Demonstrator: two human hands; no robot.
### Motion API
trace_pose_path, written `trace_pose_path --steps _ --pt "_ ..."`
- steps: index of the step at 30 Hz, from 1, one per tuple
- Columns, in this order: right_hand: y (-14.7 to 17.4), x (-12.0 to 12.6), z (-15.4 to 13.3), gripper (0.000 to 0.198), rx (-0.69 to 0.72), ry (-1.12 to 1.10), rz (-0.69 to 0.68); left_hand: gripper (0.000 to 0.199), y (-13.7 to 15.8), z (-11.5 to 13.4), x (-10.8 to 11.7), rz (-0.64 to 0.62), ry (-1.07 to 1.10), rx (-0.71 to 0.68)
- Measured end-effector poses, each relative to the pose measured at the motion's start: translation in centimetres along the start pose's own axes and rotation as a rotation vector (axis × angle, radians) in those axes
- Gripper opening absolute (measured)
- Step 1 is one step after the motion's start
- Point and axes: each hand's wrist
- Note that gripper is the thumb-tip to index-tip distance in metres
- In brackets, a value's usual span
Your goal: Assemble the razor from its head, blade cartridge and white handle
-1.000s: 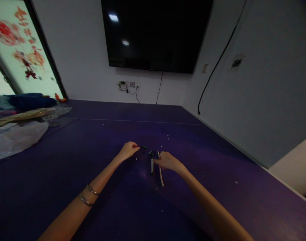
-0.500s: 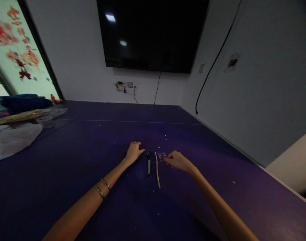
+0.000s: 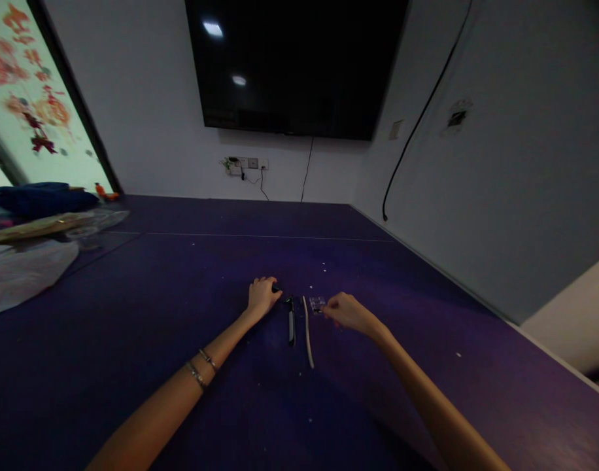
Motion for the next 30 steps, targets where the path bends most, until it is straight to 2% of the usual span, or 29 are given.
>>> trace_pose_path --steps 6,9,13,20,30 --pt "0.2 0.2 -0.2 0.027 0.07 -0.025 0.052 0.031 -0.1 0.2 0.2 0.033 0.139 -0.034" --pt "0.0 0.2 -0.2 0.022 0.123 -0.112 0.114 0.035 0.5 0.7 1.2 0.099 0.287 -0.169" --pt "-0.1 0.2 -0.7 0.022 0.152 -0.351 0.144 0.039 2.3 2.5 3.4 0.173 0.476 -0.378" --pt "0.4 -0.1 -2.2 0.025 0.157 -0.649 0.165 0.042 5.7 5.9 6.3 0.169 0.533 -0.555" --pt "0.6 -0.9 -3.1 0.037 0.062 -0.96 0.042 0.046 7.2 6.6 6.2 0.209 0.502 -0.668"
Point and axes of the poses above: each hand's wrist, its own y-axis away from the middle knuckle, its own x-axis out of the back of the hand, z = x × y, and after that the axes turned 1 degree about -x, right-handed
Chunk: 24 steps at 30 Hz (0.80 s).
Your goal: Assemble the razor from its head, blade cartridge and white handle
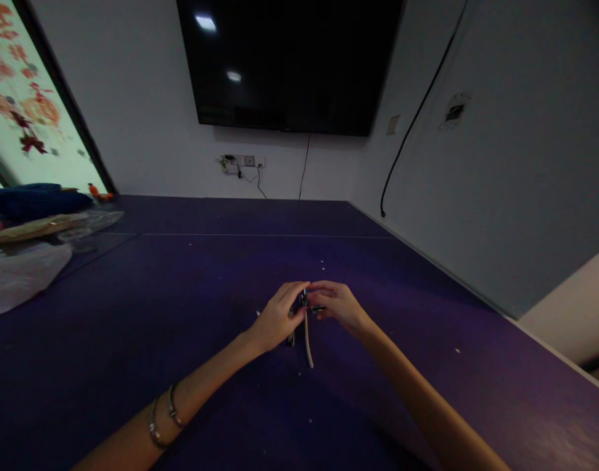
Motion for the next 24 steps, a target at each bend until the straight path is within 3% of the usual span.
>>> trace_pose_path --steps 15,24 --pt "-0.1 0.5 -0.2 0.041 0.022 -0.112 0.002 0.036 0.1 -0.7 0.6 0.02 -0.014 -0.062" --pt "0.2 0.8 -0.8 0.035 -0.03 -0.059 -0.092 0.019 -0.4 -1.4 1.5 -0.006 -0.059 -0.164"
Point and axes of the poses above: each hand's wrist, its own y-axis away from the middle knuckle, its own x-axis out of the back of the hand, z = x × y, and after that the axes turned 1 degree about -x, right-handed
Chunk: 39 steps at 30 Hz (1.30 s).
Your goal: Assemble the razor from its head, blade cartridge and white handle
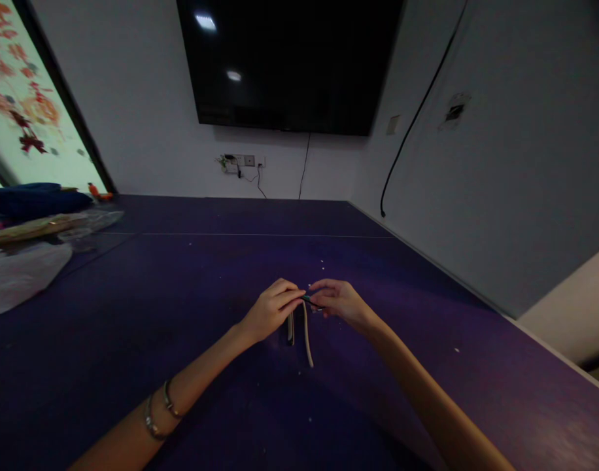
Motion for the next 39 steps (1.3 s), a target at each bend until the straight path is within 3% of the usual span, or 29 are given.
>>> trace_pose_path --steps 5,8,13,17,24,28,31,39 --pt "0.2 -0.3 -0.2 0.029 -0.005 0.037 -0.011 0.021 0.1 -0.2 0.2 -0.055 0.005 -0.038" --pt "0.1 -0.1 -0.3 0.027 0.016 0.091 0.006 0.018 -0.1 0.1 0.3 -0.026 0.02 0.035" --pt "0.2 0.7 -0.3 0.024 0.347 0.423 0.102 0.013 -0.8 0.4 0.3 -0.026 0.245 0.496" --pt "0.6 0.8 -0.6 0.019 0.592 0.757 0.045 0.008 -1.0 0.0 0.0 -0.101 0.582 0.849" --pt "1.0 0.6 -0.6 0.019 0.663 0.902 -0.064 0.009 -1.0 0.2 0.2 -0.118 0.814 1.03" --pt "0.9 0.8 -0.5 0.017 0.665 0.913 -0.069 0.012 -1.0 0.2 0.4 -0.131 0.827 1.029" --pt "0.5 1.6 -0.4 0.017 0.653 0.913 -0.054 0.019 -0.9 -0.3 0.1 -0.137 0.746 0.912" --pt "-2.2 6.9 2.3 0.014 0.585 0.92 0.066 0.032 -1.0 -2.5 -3.6 -0.213 0.073 0.488"
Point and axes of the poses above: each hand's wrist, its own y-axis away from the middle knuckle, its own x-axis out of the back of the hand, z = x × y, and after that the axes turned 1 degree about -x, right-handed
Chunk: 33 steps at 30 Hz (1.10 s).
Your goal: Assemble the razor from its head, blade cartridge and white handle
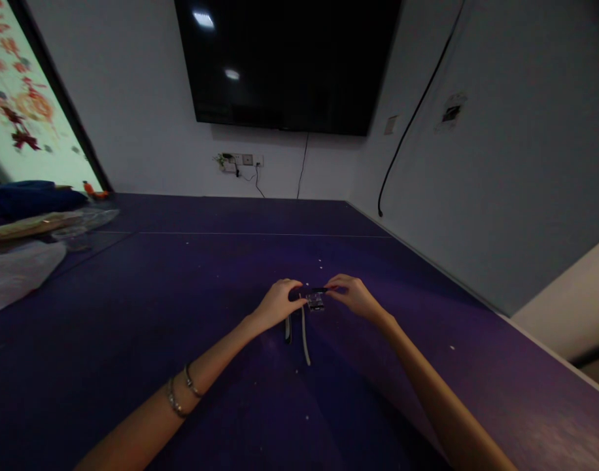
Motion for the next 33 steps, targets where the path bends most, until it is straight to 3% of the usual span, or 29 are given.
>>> trace_pose_path --steps 3,9,33 --pt "0.4 -0.9 1.9 0.014 -0.039 0.002 -0.028 0.042 -0.9 -0.4 -1.7 -0.094 -0.155 -0.076" --pt "1.1 -2.7 3.8 0.016 -0.085 0.001 -0.072 0.061 -1.8 -0.9 -3.8 -0.227 -0.343 -0.079" --pt "0.9 -4.3 3.6 0.018 -0.173 0.059 -0.083 0.049 -1.9 -1.5 -4.9 -0.23 -0.344 -0.115"
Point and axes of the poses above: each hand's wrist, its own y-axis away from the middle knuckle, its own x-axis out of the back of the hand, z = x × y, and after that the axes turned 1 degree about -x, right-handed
